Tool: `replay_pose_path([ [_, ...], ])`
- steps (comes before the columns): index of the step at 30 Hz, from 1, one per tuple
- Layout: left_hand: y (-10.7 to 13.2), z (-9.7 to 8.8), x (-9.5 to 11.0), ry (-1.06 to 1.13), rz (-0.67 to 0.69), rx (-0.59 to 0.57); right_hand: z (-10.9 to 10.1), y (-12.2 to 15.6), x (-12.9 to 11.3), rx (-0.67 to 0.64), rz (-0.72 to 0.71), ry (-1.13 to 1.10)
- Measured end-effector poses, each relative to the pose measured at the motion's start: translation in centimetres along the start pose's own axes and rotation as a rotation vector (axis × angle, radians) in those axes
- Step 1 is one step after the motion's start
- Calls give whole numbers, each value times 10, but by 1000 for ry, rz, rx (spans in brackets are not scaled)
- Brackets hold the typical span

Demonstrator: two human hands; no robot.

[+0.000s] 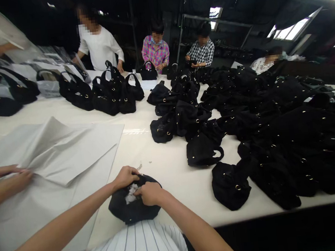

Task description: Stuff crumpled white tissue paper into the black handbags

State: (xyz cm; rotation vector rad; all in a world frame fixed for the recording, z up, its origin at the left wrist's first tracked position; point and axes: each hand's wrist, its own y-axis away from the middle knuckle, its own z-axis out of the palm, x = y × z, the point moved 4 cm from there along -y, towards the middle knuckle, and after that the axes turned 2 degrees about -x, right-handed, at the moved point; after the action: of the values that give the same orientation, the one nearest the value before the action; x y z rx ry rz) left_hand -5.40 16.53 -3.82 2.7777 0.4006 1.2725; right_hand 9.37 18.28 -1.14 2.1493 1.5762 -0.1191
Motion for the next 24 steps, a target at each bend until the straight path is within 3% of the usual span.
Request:
replay_pose_path([
  [3,19,-11,32,-115,165,145,3,-7,9,145,147,46],
  [5,38,-21,47,-171,230,273,0,-5,13,294,163,72],
  [8,59,-28,51,-142,206,421,-9,7,20,467,111,33],
  [10,64,-26,41,-41,109,480,-17,13,25,503,116,7],
  [13,64,-14,10,279,-177,498,-28,12,28,513,157,25],
  [16,63,5,-16,673,-389,425,-41,2,33,516,218,32],
  [20,63,19,-35,917,-443,370,-43,-22,36,270,120,88],
  [24,60,23,-50,882,-453,367,-30,-48,28,161,51,232],
])
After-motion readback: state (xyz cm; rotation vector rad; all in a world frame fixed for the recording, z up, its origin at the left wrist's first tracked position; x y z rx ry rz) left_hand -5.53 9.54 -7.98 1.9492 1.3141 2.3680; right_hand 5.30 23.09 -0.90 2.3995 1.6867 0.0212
